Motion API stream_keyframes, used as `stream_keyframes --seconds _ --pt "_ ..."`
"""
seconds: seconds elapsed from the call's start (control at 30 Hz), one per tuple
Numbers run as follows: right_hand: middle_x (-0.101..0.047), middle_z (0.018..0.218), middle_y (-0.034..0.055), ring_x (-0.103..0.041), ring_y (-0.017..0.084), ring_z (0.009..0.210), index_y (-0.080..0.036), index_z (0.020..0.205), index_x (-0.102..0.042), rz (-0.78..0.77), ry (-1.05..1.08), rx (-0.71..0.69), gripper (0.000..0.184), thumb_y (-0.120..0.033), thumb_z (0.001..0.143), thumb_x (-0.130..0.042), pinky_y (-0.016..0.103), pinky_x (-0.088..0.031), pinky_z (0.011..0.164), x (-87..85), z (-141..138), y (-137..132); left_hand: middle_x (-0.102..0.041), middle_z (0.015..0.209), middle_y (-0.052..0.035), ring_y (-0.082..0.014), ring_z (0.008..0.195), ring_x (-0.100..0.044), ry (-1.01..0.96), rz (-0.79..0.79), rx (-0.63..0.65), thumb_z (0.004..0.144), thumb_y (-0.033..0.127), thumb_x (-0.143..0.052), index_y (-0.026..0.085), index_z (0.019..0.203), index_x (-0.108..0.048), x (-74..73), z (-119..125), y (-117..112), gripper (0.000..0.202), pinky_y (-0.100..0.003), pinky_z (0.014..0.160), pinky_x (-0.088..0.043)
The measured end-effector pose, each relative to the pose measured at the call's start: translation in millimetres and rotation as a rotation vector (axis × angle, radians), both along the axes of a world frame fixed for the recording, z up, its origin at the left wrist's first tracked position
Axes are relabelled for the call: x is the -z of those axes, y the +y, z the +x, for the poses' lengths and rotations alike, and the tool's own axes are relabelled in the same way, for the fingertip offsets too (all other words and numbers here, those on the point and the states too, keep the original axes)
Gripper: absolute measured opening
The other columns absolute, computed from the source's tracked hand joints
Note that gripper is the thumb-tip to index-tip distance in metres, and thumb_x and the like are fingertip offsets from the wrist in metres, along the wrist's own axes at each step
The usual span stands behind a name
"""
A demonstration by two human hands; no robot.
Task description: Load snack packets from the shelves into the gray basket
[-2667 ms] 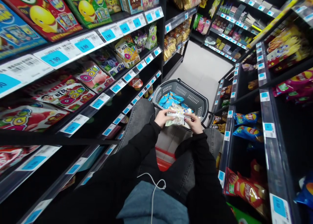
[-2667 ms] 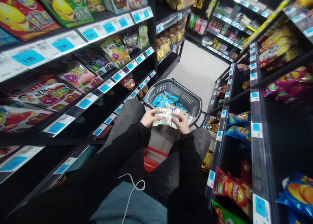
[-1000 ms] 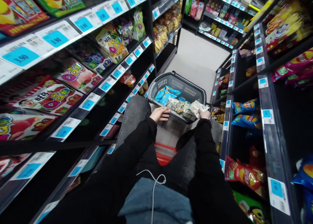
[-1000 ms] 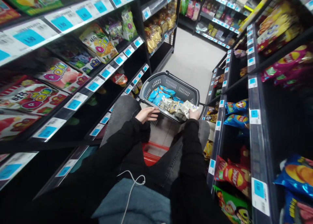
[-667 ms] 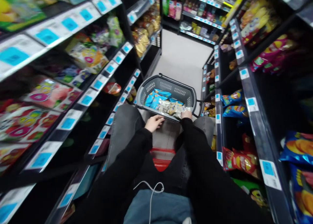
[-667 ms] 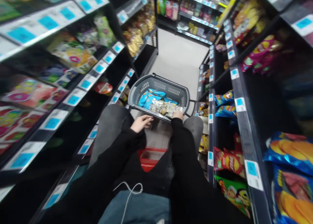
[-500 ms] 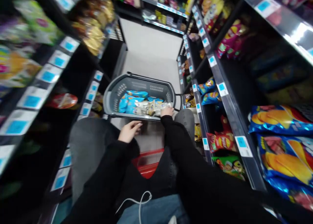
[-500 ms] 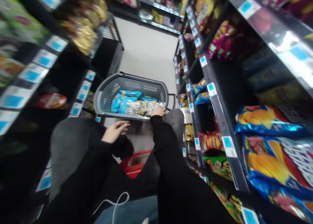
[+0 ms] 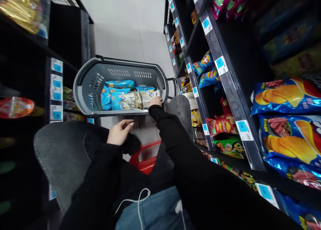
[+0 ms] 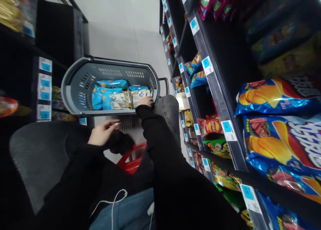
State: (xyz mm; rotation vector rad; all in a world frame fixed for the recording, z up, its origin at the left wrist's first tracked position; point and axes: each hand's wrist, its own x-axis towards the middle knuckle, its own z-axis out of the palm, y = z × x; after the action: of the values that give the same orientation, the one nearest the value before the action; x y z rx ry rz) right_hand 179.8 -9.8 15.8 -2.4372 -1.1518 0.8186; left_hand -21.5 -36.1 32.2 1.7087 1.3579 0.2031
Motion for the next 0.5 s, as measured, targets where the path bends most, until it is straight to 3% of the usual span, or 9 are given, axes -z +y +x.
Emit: stream_keyframes --seconds 0.1,0.17,0.2,0.27,0.33,0.4,0.5 --pt "-0.044 0.119 0.0237 -0.042 0.033 0.109 0.001 0.124 -0.037 -0.003 -0.188 0.161 0.044 -0.024 0.089 -0.043 0.050 -0.036 0.084 -52.9 -7 0 -0.070 0.088 -0.0048 -0.0234 0.081 -0.064 0.100 0.013 0.075 0.072 0.045 -0.049 0.020 0.101 -0.065 -1.7 0 1 0.041 -0.033 0.078 -0.048" --pt "-0.055 0.101 0.0143 -0.048 0.030 0.101 -0.005 0.107 -0.053 0.103 -0.223 -0.005 0.034 -0.033 0.086 -0.050 0.047 -0.035 0.086 -93.9 -4 -19 -0.070 0.090 -0.0054 -0.0246 0.084 -0.064 0.173 0.032 0.125 0.074 0.044 -0.046 0.020 0.102 -0.064 -4.3 0 1 0.041 -0.034 0.081 -0.046" --pt "-0.057 0.089 0.0103 -0.052 0.027 0.092 -0.009 0.098 -0.057 0.172 -0.196 -0.078 0.032 -0.037 0.088 -0.046 0.045 -0.038 0.083 -110.1 1 -35 -0.070 0.091 -0.0056 -0.0252 0.086 -0.064 0.206 0.039 0.151 0.074 0.043 -0.046 0.020 0.102 -0.064 -5.3 1 0 0.041 -0.034 0.082 -0.046" --pt "-0.056 0.084 0.0062 -0.054 0.022 0.085 -0.016 0.092 -0.058 0.330 -0.190 -0.038 0.035 -0.039 0.092 -0.032 0.040 -0.038 0.083 -123.4 22 -80 -0.070 0.094 -0.0060 -0.0266 0.089 -0.063 0.259 0.046 0.208 0.074 0.043 -0.045 0.021 0.103 -0.064 -6.3 2 -2 0.041 -0.034 0.082 -0.045" --pt "-0.055 0.088 0.0073 -0.053 0.021 0.088 -0.017 0.092 -0.056 0.430 -0.266 0.139 0.036 -0.037 0.094 -0.026 0.036 -0.037 0.086 -104.3 52 -132 -0.069 0.096 -0.0063 -0.0273 0.090 -0.063 0.289 0.043 0.273 0.074 0.042 -0.045 0.021 0.103 -0.064 -5.5 3 -4 0.040 -0.035 0.082 -0.045" --pt "-0.056 0.093 0.0105 -0.052 0.022 0.094 -0.016 0.094 -0.056 0.363 -0.324 0.248 0.032 -0.030 0.092 -0.027 0.034 -0.037 0.088 -57.3 83 -183 -0.069 0.097 -0.0065 -0.0273 0.089 -0.063 0.300 0.044 0.330 0.075 0.041 -0.045 0.022 0.103 -0.064 -3.7 4 -7 0.039 -0.035 0.082 -0.045" --pt "-0.053 0.109 0.0151 -0.052 0.023 0.100 -0.012 0.101 -0.058 -0.106 -0.217 0.177 0.026 -0.020 0.087 -0.037 0.032 -0.037 0.091 30.5 117 -238 -0.069 0.098 -0.0072 -0.0273 0.089 -0.064 0.323 0.031 0.374 0.075 0.041 -0.045 0.021 0.103 -0.064 -0.6 6 -9 0.039 -0.035 0.082 -0.046"
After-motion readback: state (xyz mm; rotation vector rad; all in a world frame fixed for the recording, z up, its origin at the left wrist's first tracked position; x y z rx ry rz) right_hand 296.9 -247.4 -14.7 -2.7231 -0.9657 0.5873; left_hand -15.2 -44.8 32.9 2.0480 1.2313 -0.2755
